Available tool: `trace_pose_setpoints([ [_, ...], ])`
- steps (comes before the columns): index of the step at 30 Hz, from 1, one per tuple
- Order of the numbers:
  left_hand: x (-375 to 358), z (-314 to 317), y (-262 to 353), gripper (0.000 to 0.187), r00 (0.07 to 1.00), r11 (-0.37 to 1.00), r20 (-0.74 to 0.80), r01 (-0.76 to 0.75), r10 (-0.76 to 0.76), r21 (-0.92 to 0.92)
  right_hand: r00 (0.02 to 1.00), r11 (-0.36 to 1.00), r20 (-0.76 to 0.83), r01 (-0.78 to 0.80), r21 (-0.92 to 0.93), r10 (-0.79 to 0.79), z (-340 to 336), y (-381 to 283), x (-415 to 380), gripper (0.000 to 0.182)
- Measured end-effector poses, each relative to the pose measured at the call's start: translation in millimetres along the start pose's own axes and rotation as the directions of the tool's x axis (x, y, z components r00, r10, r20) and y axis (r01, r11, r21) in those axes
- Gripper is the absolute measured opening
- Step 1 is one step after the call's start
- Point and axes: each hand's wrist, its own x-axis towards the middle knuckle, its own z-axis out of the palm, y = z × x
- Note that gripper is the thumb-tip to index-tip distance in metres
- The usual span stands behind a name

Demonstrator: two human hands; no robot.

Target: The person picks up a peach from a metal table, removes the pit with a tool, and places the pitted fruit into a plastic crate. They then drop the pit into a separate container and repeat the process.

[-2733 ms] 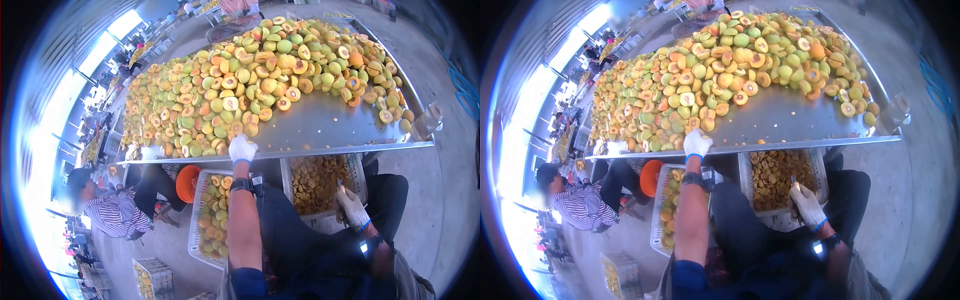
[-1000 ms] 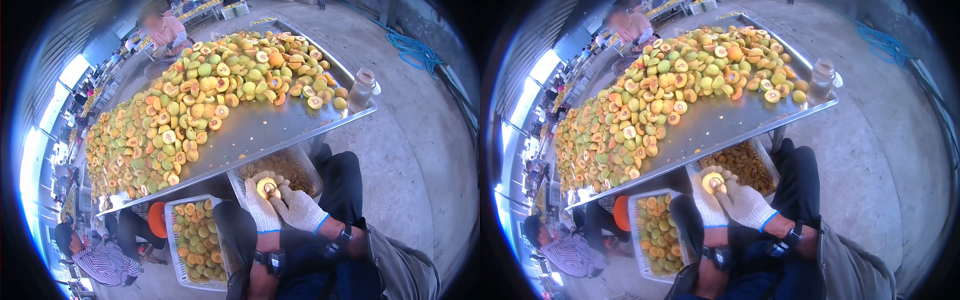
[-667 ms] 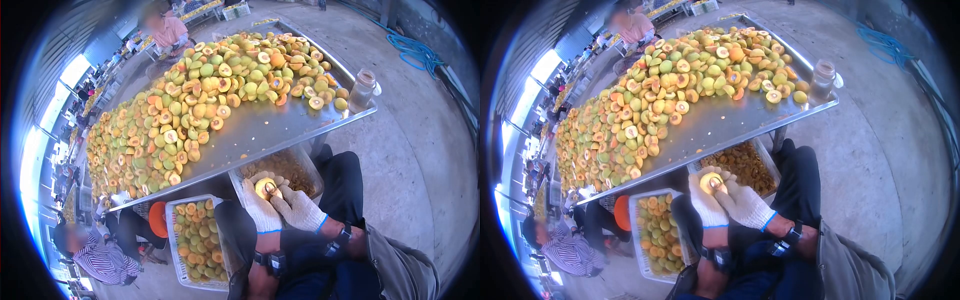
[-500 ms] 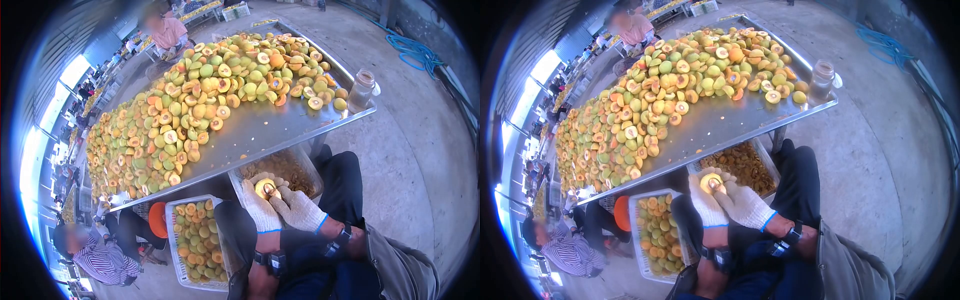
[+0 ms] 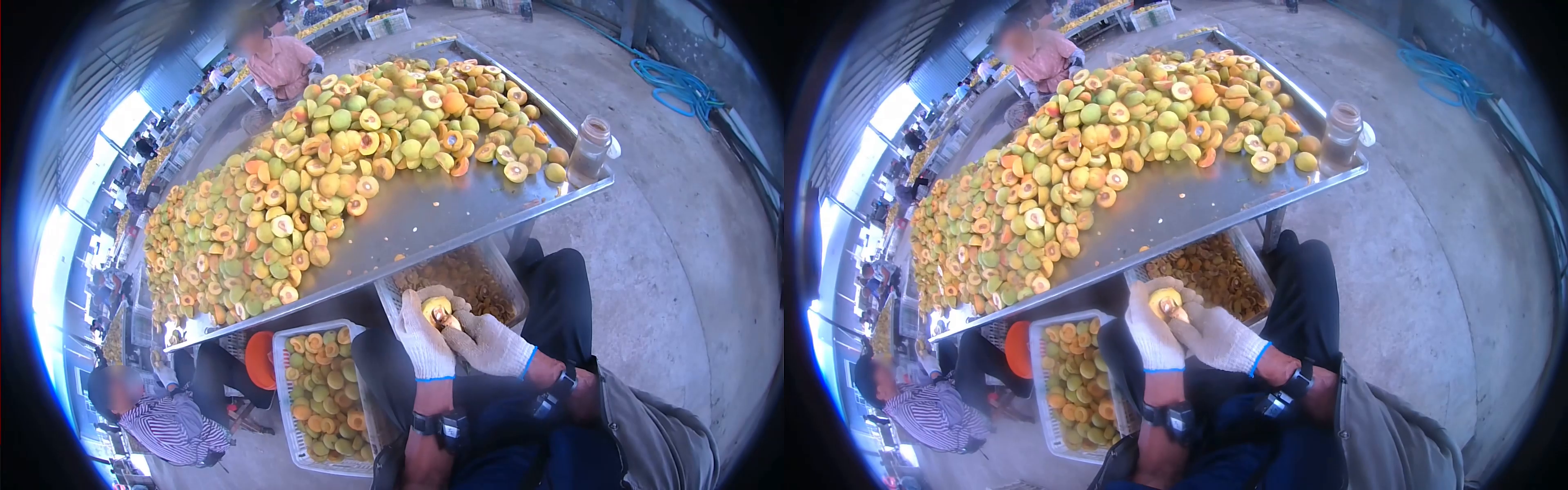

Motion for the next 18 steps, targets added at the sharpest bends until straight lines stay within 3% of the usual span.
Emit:
trace_pose_setpoints([
  [2, -0.6, 1.3, 1.4, 0.054, 1.0, 1.0, 0.006, 0.001, -0.001, 0.0, 0.99, 0.991, 0.047, 0.13, 0.021, -0.131, 1.5, 12.2, 2.7, 0.04],
  [6, -4.1, 7.7, 1.9, 0.056, 0.996, 0.994, -0.011, -0.09, 0.091, 0.067, 0.992, 0.974, 0.007, 0.125, 0.187, -0.129, 3.1, 16.1, 4.0, 0.042],
  [8, -4.5, 7.3, 1.8, 0.057, 0.993, 0.99, -0.008, -0.118, 0.119, 0.083, 0.996, 0.977, 0.089, -0.04, 0.211, 0.021, -5.3, 5.7, 0.6, 0.046],
  [9, -4.4, 5.2, 3.4, 0.059, 0.995, 0.994, 0.015, -0.102, 0.102, 0.049, 0.996, 0.976, 0.087, -0.04, 0.213, 0.022, -7.6, 4.4, -1.1, 0.046],
  [11, -2.9, 0.8, 4.8, 0.06, 0.996, 0.996, 0.035, -0.088, 0.087, 0.015, 0.939, 0.906, 0.275, -0.289, 0.311, 0.205, -10.2, 3.0, -2.8, 0.05],
  [15, 2.7, -4.0, 4.8, 0.067, 0.985, 0.987, 0.135, -0.119, 0.104, 0.106, 0.904, 0.838, 0.37, -0.365, 0.406, 0.215, -9.8, 3.6, -6.3, 0.052],
  [18, 4.1, -4.6, 8.0, 0.073, 0.974, 0.977, 0.204, -0.135, 0.1, 0.163, 0.952, 0.892, 0.269, -0.243, 0.381, 0.145, -5.4, 7.1, -8.9, 0.052],
])
